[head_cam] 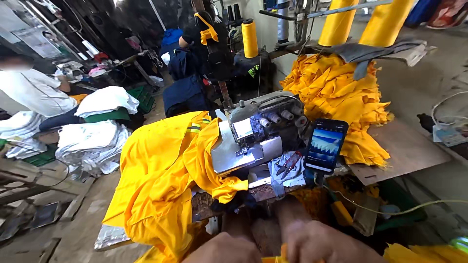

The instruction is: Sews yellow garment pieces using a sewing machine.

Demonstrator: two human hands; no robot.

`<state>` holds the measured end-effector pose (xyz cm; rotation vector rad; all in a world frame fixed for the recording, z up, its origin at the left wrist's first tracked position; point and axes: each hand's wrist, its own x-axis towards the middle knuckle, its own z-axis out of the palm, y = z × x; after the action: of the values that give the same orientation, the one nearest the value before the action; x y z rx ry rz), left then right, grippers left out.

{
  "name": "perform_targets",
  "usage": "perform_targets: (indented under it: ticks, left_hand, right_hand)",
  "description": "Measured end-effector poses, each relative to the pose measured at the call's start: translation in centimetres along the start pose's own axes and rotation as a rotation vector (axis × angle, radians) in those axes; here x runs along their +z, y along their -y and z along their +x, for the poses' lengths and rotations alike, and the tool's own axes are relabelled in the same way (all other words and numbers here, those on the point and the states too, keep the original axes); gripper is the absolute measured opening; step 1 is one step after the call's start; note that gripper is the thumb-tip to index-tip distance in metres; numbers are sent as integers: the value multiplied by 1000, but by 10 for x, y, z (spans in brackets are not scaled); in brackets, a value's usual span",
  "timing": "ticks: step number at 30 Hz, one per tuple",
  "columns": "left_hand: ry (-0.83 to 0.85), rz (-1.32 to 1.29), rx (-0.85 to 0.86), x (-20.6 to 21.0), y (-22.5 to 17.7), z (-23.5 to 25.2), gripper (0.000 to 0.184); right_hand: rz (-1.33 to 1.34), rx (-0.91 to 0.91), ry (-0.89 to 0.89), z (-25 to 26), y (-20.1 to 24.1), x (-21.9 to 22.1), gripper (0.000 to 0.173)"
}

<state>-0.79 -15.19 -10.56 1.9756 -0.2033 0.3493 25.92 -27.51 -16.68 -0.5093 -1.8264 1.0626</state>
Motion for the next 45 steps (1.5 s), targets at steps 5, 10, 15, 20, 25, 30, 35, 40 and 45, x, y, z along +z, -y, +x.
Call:
perform_targets:
  ticks: [5, 10, 15, 20, 25, 30, 35, 40, 45]
  left_hand:
    - [-318, 410, -162, 6, -2, -4, 12]
    - [-1108, 1142, -122, 24, 45, 29, 7]
    - [-911, 979, -219, 24, 54, 21, 10]
    - [-777, 834, -265, 25, 61, 9, 16]
    - [-803, 833, -237, 28, 70, 4, 13]
    - [-876, 807, -278, 37, 81, -5, 9]
    - [-887, 747, -345, 46, 88, -17, 14]
    - [-944, 626, -471, 62, 103, -39, 11]
    - [-1046, 329, -542, 75, 103, -49, 9]
  right_hand:
    - [-76, 117, -204, 2, 12, -12, 30]
    - [-733, 93, -984, 43, -33, 4, 18]
    - [-854, 155, -871, 37, -42, -1, 20]
    - [-932, 222, -694, 31, -47, -2, 25]
    - [-964, 162, -539, 26, -53, 0, 28]
    - [-920, 155, -496, 23, -58, 1, 28]
    - [-911, 224, -402, 20, -65, 11, 28]
    - [-845, 280, -356, 17, -77, 21, 30]
    - [-741, 381, -320, 21, -86, 30, 29]
